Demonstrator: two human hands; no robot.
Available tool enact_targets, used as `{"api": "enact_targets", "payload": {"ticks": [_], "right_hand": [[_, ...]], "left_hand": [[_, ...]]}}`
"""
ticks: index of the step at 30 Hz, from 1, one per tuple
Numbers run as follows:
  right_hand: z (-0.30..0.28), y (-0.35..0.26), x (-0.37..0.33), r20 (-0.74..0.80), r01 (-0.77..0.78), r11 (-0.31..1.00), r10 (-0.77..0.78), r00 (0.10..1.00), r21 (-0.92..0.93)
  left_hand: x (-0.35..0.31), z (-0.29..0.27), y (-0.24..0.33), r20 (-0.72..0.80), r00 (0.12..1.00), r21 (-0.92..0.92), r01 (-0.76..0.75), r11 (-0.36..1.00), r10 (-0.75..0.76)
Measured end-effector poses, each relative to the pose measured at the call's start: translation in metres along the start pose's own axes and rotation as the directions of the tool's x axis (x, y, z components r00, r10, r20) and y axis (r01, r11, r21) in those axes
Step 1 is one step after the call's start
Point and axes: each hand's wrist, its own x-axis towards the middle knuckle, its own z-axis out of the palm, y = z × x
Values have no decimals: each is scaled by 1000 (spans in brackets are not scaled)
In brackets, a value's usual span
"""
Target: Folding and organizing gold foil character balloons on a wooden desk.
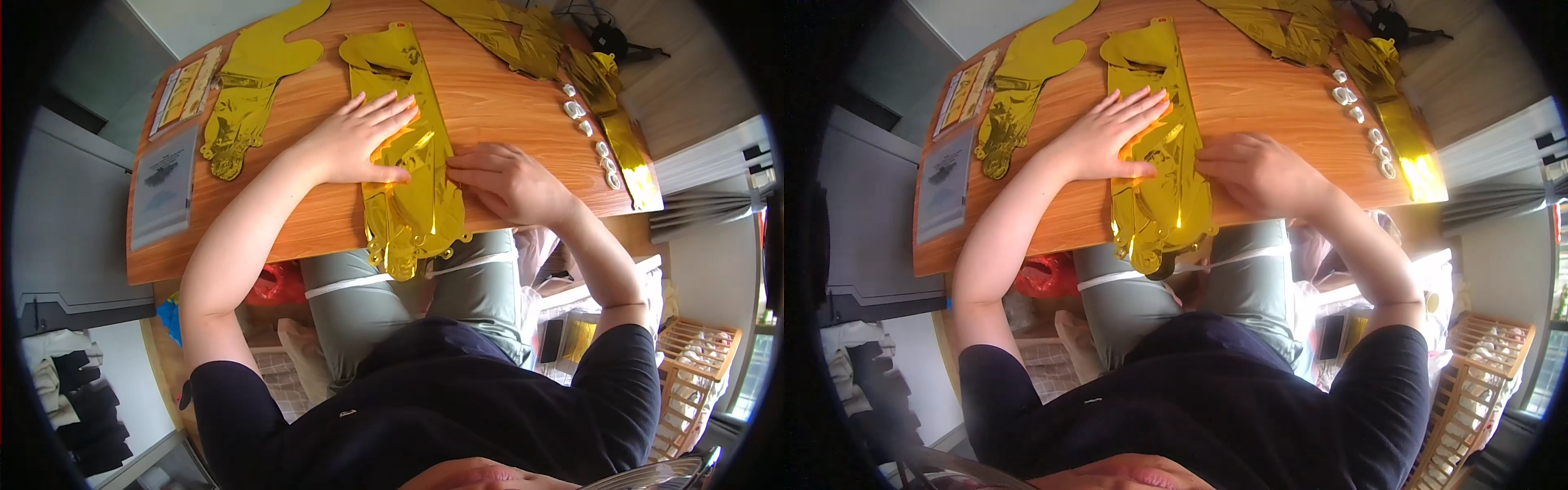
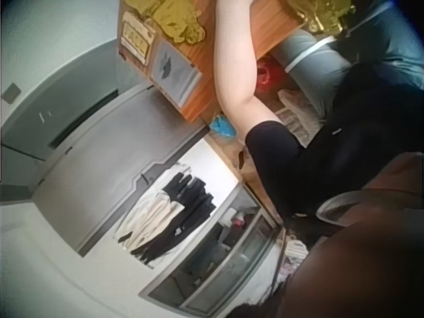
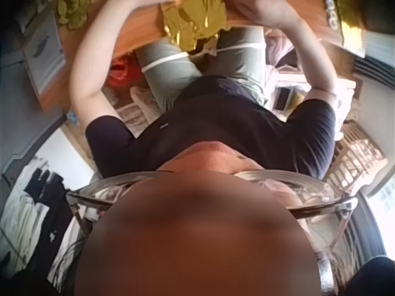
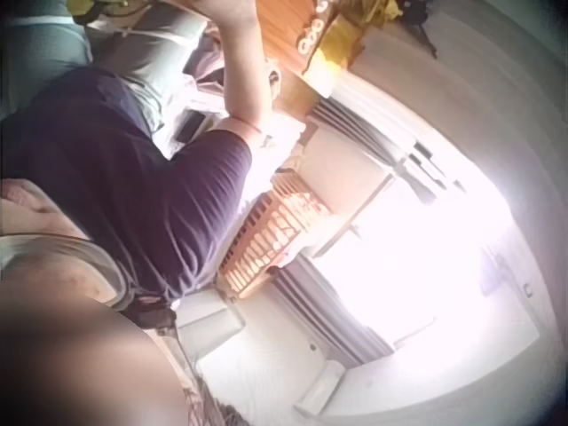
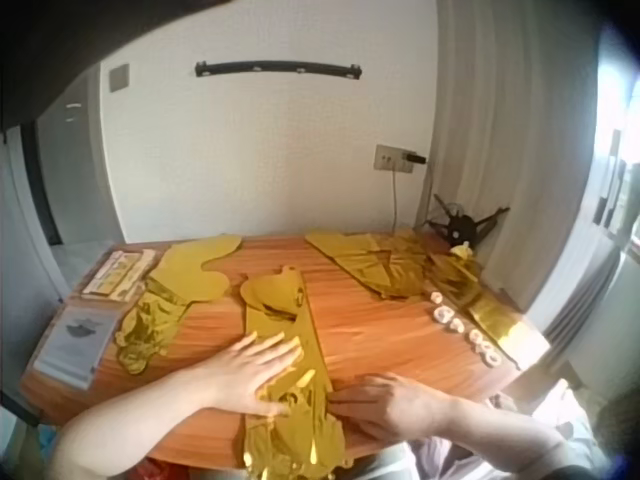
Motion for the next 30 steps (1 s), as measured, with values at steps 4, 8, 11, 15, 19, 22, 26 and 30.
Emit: {"api": "enact_targets", "payload": {"ticks": [4, 8, 11, 15, 19, 22, 26, 30], "right_hand": [[-5, -5, -10, 87, -3, 999, -2, 996, 54], [-11, -12, -17, 162, 46, 995, -60, 985, 86], [-7, -18, -20, 166, 71, 997, -73, 983, 18], [8, -21, -24, 128, 49, 998, -45, 991, -32], [15, -24, -22, 33, 105, 977, -101, 994, -184], [20, -26, -23, -4, 170, 950, -177, 984, -264], [22, -27, -24, -24, 170, 941, -185, 982, -293], [22, -27, -26, -20, 161, 943, -174, 985, -290]], "left_hand": [[-2, -6, 5, 28, 1000, -20, -13, 1000, 13], [-6, -10, 18, 53, 999, -25, -13, 1000, 15], [-10, -10, 30, 73, 997, -15, -9, 1000, 10], [-12, -10, 46, 76, 997, -4, 7, 1000, -7], [-12, -10, 53, 62, 998, -34, 30, 999, -27], [-10, -11, 49, 63, 997, -148, 55, 987, -46], [-10, -11, 39, 15, 996, -436, 81, 897, -83], [-18, -13, 36, -221, 959, -812, -79, 579, -179]]}}
